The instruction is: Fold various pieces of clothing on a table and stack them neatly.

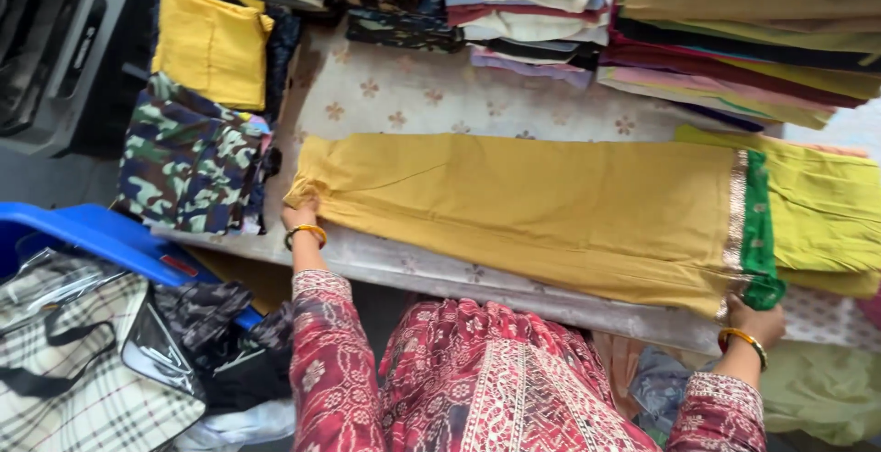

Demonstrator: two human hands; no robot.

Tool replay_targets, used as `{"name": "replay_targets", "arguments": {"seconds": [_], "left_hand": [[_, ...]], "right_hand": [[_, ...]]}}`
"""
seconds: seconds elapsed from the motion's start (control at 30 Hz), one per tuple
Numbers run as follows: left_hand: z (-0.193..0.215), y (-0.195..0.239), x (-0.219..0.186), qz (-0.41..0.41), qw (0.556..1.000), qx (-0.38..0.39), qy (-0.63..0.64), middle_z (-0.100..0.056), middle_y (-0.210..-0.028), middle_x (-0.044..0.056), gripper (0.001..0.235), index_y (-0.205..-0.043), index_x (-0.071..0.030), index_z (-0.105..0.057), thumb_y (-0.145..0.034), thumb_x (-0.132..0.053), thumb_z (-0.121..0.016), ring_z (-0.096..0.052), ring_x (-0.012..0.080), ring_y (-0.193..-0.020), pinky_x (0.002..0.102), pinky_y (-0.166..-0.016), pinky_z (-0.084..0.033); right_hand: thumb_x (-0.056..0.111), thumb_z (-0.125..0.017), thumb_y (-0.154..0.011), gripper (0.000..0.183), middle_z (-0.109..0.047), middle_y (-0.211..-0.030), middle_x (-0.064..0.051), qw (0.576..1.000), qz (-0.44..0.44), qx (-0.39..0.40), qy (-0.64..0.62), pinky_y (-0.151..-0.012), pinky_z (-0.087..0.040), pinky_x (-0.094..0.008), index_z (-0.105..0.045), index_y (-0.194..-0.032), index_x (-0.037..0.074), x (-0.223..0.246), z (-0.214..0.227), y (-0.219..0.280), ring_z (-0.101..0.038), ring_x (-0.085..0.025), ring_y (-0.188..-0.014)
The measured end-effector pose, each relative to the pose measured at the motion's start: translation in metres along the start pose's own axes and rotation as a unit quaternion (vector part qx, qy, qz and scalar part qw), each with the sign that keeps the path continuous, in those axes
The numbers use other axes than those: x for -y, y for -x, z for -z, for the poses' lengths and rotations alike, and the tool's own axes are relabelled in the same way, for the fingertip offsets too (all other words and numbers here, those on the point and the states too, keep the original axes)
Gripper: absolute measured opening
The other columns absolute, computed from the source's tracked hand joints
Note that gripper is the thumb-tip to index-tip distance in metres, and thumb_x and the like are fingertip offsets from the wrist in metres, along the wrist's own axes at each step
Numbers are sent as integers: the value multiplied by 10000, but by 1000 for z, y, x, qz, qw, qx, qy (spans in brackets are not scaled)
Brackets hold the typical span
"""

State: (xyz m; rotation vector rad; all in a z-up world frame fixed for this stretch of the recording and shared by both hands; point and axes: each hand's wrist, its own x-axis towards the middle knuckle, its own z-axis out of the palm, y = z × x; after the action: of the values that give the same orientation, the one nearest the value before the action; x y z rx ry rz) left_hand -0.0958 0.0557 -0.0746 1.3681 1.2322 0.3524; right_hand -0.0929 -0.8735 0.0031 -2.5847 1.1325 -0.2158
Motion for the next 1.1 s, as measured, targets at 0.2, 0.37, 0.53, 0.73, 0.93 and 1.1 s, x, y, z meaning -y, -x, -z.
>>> {"name": "replay_targets", "arguments": {"seconds": [0.2, 0.37, 0.53, 0.73, 0.93, 1.1], "left_hand": [[13, 3, -4, -111, 994, -27, 2, -746, -1117, 69, 526, -1185, -32, -660, -710, -19, -885, -699, 188, -958, 337, -848, -571], [3, 75, -56, -93, 964, -141, -205, -639, -1237, 137, 781, -1355, -134, -547, -674, -124, -931, -604, 311, -1119, 469, -936, -489], [-40, 109, -40, -211, 849, -209, -436, -504, -1375, 170, 778, -1406, -182, -509, -729, -238, -889, -478, 359, -1296, 592, -1048, -356], [-81, 97, 10, -430, 687, 104, -576, -309, -1692, 25, 597, -1619, -330, -412, -1036, -349, -542, -290, 256, -1582, 588, -1280, -163], [-71, 69, -47, -354, 755, 112, -540, -109, -1725, 27, 707, -1623, -325, -210, -1014, -555, -485, -77, 281, -1584, 626, -1217, -55], [-79, 4, -27, -327, 763, 66, -554, -323, -1697, 26, 644, -1605, -240, -342, -1062, -504, -566, -305, 307, -1489, 610, -1239, -240]], "right_hand": [[269, -916, -732, 400, -772, -1060, -163, 999, 12, 9, -47, -834, -560, -493, -755, -1023, 46, 11, 22, -2, -737, -348, -907], [299, -960, -707, 710, -681, -1169, -261, 998, 45, -37, 38, -897, -491, -569, -609, -1256, 18, 7, -1, 8, -625, -467, -1088], [325, -966, -667, 986, -541, -1321, -234, 973, 92, -157, 144, -933, -438, -637, -438, -1481, 150, 59, -5, 68, -483, -462, -1218], [336, -802, -1002, 494, -546, -1338, -128, 991, 124, 43, -10, -1094, -424, -490, -519, -1329, 95, 86, -47, 118, -519, -341, -1246], [431, -764, -937, 762, -316, -1680, -224, 974, 193, 120, 13, -1190, -271, -581, -465, -1554, 98, 98, -42, 120, -294, -419, -1527], [483, -727, -865, 950, -176, -1751, -156, 969, 167, 174, 55, -1214, -191, -595, -305, -1653, 160, 99, -41, 126, -179, -367, -1596]]}}
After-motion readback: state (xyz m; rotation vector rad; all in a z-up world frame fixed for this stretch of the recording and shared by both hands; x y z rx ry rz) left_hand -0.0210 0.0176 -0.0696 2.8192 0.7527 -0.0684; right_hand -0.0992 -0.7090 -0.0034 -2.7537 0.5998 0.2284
